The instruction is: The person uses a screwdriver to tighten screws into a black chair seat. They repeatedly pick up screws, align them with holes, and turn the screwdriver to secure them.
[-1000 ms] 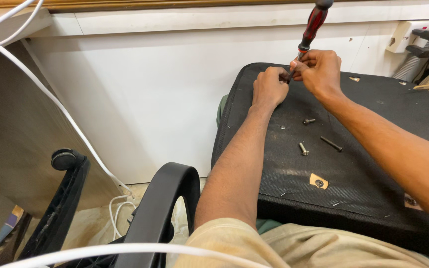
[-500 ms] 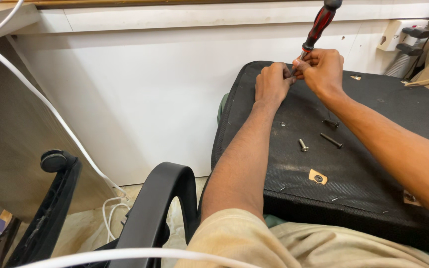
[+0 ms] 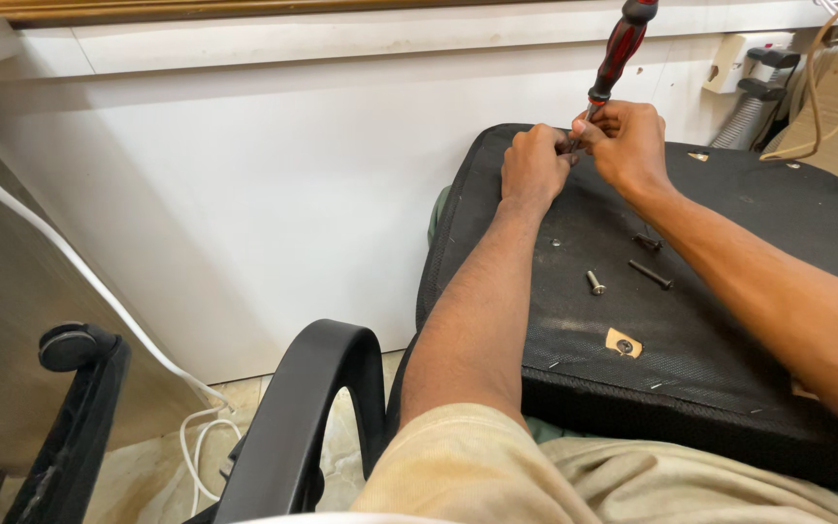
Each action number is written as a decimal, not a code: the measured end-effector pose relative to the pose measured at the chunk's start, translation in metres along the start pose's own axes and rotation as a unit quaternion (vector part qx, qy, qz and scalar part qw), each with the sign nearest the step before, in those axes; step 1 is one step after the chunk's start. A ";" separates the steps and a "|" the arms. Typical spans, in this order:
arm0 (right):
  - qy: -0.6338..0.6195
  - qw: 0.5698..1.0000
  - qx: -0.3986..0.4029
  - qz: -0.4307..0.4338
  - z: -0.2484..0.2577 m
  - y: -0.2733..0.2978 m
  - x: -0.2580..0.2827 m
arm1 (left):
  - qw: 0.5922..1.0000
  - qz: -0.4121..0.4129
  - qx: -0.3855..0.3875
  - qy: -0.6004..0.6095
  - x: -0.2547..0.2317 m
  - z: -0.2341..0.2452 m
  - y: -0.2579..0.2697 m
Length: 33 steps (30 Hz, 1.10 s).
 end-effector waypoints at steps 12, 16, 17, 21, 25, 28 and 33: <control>0.035 0.998 -0.028 -0.036 0.014 0.002 -0.015 | 0.999 -0.034 0.024 -0.002 -0.008 -0.024 -0.009; 0.049 0.998 -0.034 -0.022 0.018 0.001 -0.016 | 0.999 -0.042 0.029 -0.018 -0.011 -0.031 -0.009; 0.060 0.997 -0.035 -0.026 0.020 0.000 -0.018 | 0.998 -0.042 0.035 -0.022 -0.012 -0.034 -0.010; 0.085 0.995 -0.042 -0.007 0.023 -0.002 -0.021 | 0.996 -0.069 0.011 -0.056 -0.017 -0.037 -0.008; 0.096 0.995 -0.040 -0.009 0.024 -0.003 -0.026 | 0.998 -0.047 0.024 -0.033 -0.016 -0.041 -0.012; 0.106 0.994 -0.040 -0.005 0.024 -0.002 -0.027 | 0.998 -0.034 0.038 -0.026 -0.016 -0.040 -0.012; 0.099 0.994 -0.039 -0.010 0.024 -0.001 -0.028 | 0.998 0.001 0.062 0.002 -0.014 -0.037 -0.012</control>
Point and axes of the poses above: each hand's wrist, its own y-axis away from the middle knuckle, its own z-axis out of the back of the hand, x = y × z, the point moved 8 cm from there along -y, towards the middle knuckle, and after that the axes turned 15 degrees about z, right-handed, at the moved point
